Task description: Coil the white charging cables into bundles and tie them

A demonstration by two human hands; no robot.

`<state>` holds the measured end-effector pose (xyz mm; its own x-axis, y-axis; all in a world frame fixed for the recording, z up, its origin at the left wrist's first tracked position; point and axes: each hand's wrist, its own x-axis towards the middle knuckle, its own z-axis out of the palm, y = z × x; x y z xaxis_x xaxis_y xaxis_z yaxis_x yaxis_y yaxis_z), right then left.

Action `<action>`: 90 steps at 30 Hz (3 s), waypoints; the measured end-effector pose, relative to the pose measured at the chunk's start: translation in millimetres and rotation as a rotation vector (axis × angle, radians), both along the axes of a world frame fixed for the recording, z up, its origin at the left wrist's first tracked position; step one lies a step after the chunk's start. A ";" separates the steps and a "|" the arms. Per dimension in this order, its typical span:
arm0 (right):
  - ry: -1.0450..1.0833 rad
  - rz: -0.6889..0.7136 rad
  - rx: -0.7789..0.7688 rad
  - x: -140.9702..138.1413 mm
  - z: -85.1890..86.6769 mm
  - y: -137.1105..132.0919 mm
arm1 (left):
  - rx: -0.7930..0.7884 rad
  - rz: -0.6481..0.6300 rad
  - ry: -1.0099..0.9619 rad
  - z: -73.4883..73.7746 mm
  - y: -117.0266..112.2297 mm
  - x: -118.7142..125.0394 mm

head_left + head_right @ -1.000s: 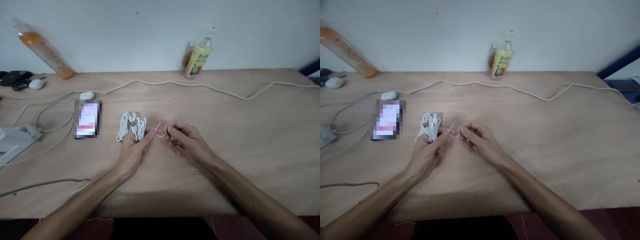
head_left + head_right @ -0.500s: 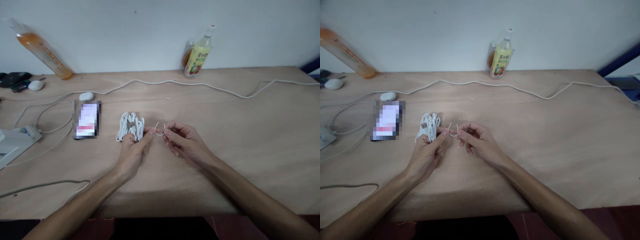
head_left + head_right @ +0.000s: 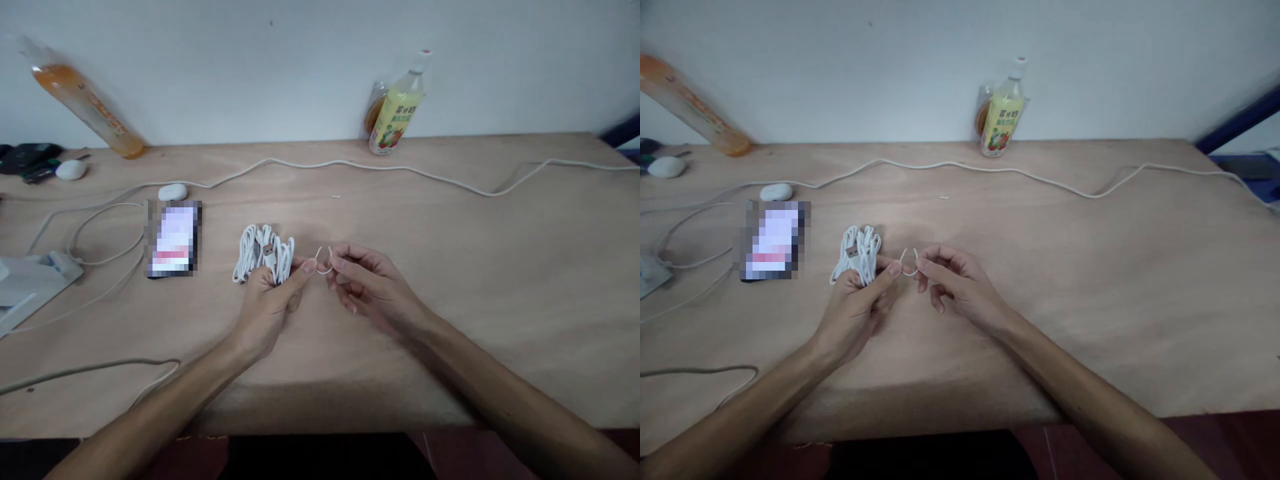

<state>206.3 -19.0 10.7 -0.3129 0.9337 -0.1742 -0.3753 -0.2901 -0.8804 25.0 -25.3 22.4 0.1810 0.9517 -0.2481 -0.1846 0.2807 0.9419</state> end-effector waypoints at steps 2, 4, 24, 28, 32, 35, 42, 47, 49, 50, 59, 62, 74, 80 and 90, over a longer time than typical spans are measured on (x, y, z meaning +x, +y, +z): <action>-0.003 -0.005 -0.001 0.2 0.5 -0.1 | 0.006 -0.002 0.003 -0.7 0.3 -0.4; -0.004 -0.007 0.001 0.5 0.6 -0.3 | 0.006 -0.001 0.008 -1.5 0.6 -0.7; -0.015 0.023 0.031 1.7 -1.5 0.2 | -0.011 -0.020 -0.037 -0.2 2.3 -1.0; -0.007 0.025 0.037 1.9 -3.4 0.2 | 0.015 -0.022 -0.027 -3.7 2.6 -1.1; 0.010 0.020 0.026 0.4 -4.7 -0.6 | 0.048 0.025 -0.015 -5.6 2.8 -1.8; 0.005 0.040 0.041 -1.3 -5.1 -1.6 | 0.074 0.060 -0.017 -6.5 2.7 -2.8; -0.063 -0.022 0.113 -4.6 -2.7 -2.5 | 0.064 0.062 -0.008 -6.1 3.5 -1.8; -0.076 -0.051 0.126 -6.1 -3.0 -2.7 | 0.059 0.049 -0.007 -3.3 3.2 -0.9; -0.071 -0.060 0.120 -6.1 -3.8 -2.6 | 0.059 0.045 0.003 -2.6 3.5 -1.2; -0.067 -0.065 0.117 -6.0 -4.2 -2.5 | 0.057 0.045 0.006 -2.4 3.6 -1.5; -0.065 -0.060 0.110 -4.0 -4.4 -2.2 | 0.063 0.048 0.006 -5.5 4.6 -1.6; -0.064 -0.057 0.107 -3.5 -3.2 -1.5 | 0.059 0.061 0.009 -7.7 4.6 -2.3; -0.097 -0.057 0.112 -3.7 0.1 -2.2 | 0.077 0.059 -0.003 -4.7 4.4 -2.1; -0.115 -0.050 0.129 -3.2 1.6 -2.0 | 0.073 0.053 0.009 -3.1 3.3 -2.2; -0.107 -0.047 0.140 -2.7 -0.9 -1.4 | 0.059 0.064 0.001 -2.3 4.0 -1.3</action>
<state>203.6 -20.4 9.8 -0.2546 0.9644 -0.0717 -0.2875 -0.1463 -0.9466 23.7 -21.3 20.2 0.1188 0.9743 -0.1915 -0.1990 0.2123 0.9567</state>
